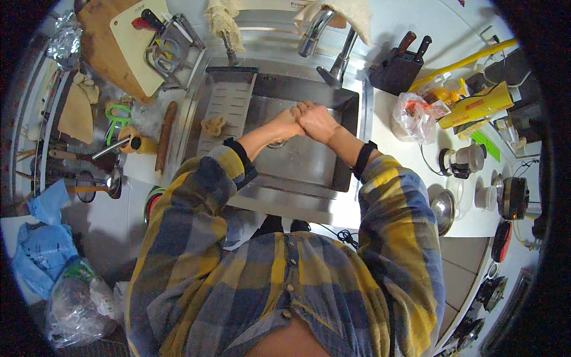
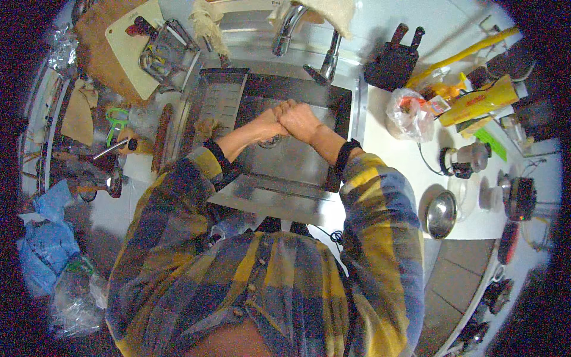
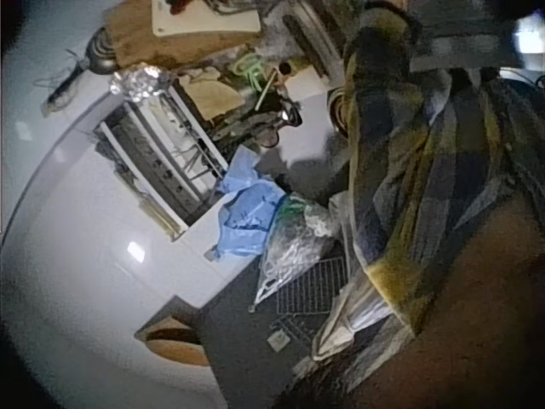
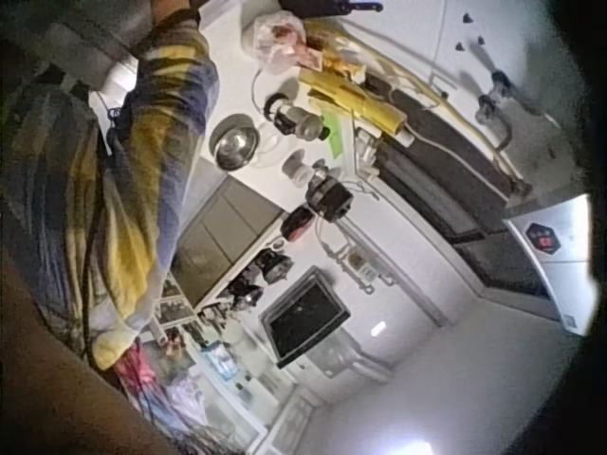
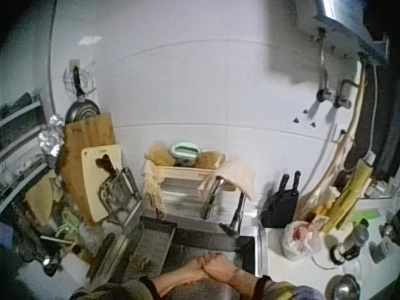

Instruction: The person cleans a stainless steel kitchen sink using a dark cloth. They wipe the sink basin and drain area, then repeatedly rinse and wring the cloth under running water to remove residue.

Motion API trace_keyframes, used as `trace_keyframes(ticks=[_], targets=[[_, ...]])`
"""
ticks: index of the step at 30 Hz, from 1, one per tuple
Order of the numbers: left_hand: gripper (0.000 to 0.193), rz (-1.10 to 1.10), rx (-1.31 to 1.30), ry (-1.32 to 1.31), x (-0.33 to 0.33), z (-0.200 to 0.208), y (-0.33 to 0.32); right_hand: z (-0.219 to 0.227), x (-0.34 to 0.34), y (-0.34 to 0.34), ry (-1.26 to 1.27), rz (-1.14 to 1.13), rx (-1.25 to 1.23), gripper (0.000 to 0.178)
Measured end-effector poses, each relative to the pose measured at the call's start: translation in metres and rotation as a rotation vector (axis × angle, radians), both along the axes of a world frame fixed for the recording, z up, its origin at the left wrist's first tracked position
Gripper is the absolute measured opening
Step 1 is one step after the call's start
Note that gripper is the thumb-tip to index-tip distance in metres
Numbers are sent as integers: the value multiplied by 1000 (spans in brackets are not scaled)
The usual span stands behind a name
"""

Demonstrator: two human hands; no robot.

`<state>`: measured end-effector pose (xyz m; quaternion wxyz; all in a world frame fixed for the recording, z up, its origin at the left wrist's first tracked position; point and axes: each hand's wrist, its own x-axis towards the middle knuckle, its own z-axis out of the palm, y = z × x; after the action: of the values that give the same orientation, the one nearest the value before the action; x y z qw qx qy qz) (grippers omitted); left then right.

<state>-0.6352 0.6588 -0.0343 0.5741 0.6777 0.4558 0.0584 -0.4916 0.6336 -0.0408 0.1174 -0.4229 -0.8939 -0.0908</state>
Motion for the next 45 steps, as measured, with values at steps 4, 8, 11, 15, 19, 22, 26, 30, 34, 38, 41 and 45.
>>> trace_keyframes(ticks=[4, 8, 11, 15, 19, 22, 26, 30, 34, 38, 41, 45], targets=[[43, -75, 581, 209, -7, -45, 4, -7, -13, 1, -111, -111, -147, 19], [41, -109, 588, 404, -13, -67, 7, -1, -21, 1, -134, -202, -342, 17], [34, -218, 719, 393, -15, -49, 1, 0, -22, -5, -60, -310, -448, 21], [29, -286, 894, 417, -17, -41, 0, -11, -22, -3, 110, -472, -681, 29], [31, -379, 912, 399, -21, -24, -3, -17, -17, -7, 414, -460, -955, 26], [37, -432, 974, 308, -25, -28, 0, -14, -16, -10, 650, -470, -1228, 21], [38, -450, 1097, 243, -26, -31, 2, -8, -14, -18, 921, -503, -1443, 19], [37, -416, 1181, 199, -24, -28, -1, -17, -4, -16, 976, -427, -1528, 23], [29, -187, 883, 345, -27, -46, 0, -25, 4, -16, 984, -462, -1377, 38], [18, 242, 54, 189, -37, -52, 12, -10, 2, -38, 848, -349, -649, 60], [14, 357, -586, 19, -34, -38, 11, -8, -2, -60, 631, -107, -158, 68], [13, 233, -1111, -179, -25, -34, 2, -7, -7, -58, 159, -147, 60, 61]])
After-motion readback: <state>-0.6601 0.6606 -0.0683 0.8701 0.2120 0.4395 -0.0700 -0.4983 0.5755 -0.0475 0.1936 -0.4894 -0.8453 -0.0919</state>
